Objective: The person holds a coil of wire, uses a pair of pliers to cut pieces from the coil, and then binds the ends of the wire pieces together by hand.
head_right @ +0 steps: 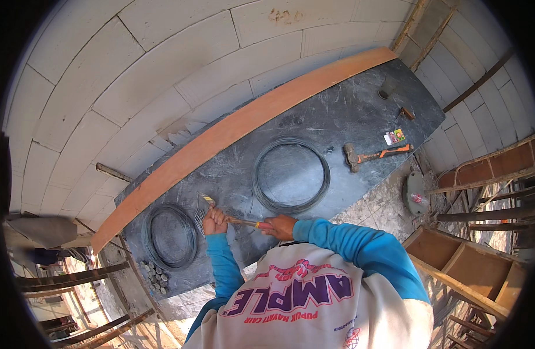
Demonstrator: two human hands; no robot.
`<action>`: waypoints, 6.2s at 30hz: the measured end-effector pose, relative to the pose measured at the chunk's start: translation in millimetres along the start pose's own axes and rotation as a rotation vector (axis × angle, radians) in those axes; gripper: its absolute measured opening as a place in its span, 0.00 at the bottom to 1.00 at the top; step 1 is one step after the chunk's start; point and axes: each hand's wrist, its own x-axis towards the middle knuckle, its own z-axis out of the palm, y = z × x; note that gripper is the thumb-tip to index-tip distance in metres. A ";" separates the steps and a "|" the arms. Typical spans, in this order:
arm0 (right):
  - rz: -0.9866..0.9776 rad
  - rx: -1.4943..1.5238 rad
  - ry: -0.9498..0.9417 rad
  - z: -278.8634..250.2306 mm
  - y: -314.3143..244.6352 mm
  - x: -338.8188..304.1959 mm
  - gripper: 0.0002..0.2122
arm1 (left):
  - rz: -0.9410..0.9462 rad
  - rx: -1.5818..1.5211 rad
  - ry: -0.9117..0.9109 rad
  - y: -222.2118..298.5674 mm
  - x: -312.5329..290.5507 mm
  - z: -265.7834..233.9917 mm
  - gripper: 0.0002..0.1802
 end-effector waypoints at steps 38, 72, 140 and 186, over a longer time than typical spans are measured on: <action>0.037 0.426 0.118 -68.2 55.9 -40.6 0.17 | 0.535 1.072 0.128 -160.7 -82.2 72.7 0.08; -0.006 0.866 -0.118 -160.5 101.7 -62.3 0.16 | 0.289 1.076 -0.020 -260.4 -71.6 157.6 0.09; 0.467 0.503 0.833 -59.3 165.4 -50.5 0.12 | 0.305 1.595 0.081 -119.7 69.9 147.5 0.27; -0.321 0.219 0.756 -213.1 45.5 -94.7 0.12 | 0.452 1.902 -0.335 -147.9 -71.9 223.6 0.15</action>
